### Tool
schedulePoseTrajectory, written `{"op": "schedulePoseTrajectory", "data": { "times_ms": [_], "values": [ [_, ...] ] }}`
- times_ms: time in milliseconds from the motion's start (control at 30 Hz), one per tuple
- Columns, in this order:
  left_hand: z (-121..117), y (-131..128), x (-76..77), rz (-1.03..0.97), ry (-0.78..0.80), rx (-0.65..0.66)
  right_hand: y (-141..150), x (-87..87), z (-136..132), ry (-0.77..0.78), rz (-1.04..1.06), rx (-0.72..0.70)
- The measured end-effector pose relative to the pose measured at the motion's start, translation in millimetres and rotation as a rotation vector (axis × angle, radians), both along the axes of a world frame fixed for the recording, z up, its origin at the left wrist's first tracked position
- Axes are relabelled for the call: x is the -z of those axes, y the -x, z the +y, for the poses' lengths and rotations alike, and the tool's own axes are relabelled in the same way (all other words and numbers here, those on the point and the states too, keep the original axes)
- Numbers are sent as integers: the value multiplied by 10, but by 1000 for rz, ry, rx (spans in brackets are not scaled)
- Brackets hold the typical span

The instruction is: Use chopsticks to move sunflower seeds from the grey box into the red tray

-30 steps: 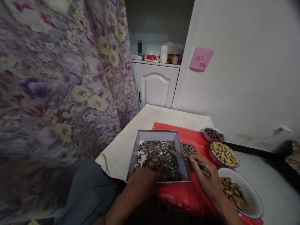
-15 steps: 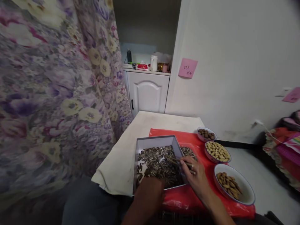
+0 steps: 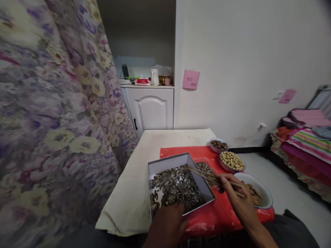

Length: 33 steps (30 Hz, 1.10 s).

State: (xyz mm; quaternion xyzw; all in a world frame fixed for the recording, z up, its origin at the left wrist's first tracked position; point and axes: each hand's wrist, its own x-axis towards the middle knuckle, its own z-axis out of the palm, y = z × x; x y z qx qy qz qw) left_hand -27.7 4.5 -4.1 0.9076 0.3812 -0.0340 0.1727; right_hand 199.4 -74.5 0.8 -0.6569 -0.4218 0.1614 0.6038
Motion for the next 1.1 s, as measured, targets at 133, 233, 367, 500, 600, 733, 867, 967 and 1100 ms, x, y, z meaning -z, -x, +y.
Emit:
{"op": "schedulePoseTrajectory", "data": {
  "times_ms": [133, 233, 367, 500, 600, 733, 867, 967, 1100],
  "values": [
    [164, 188, 54, -120, -17, 21, -169, -71, -178, -51, 23, 142],
    [400, 326, 93, -285, -132, -31, -255, -28, -190, -46, 39, 197],
    [812, 451, 140, -502, -307, -87, -293, 24, -157, -29, 6, 218],
    [1158, 460, 141, -678, -234, -181, -219, -20, -147, -25, 17, 204],
    [1326, 404, 156, -787, -182, -186, -66, -64, -66, 19, -1, 121],
    [1423, 346, 265, -931, -37, -177, 270, -88, 230, 117, 12, -149],
    [1423, 353, 373, -980, -14, -167, 645, -72, 634, 151, -6, -333],
    [1410, 375, 404, -958, -12, -153, 794, -14, 862, 176, 18, -411],
    [1398, 396, 428, -919, -60, -105, 678, 77, 894, 217, 53, -337]
  ]
}}
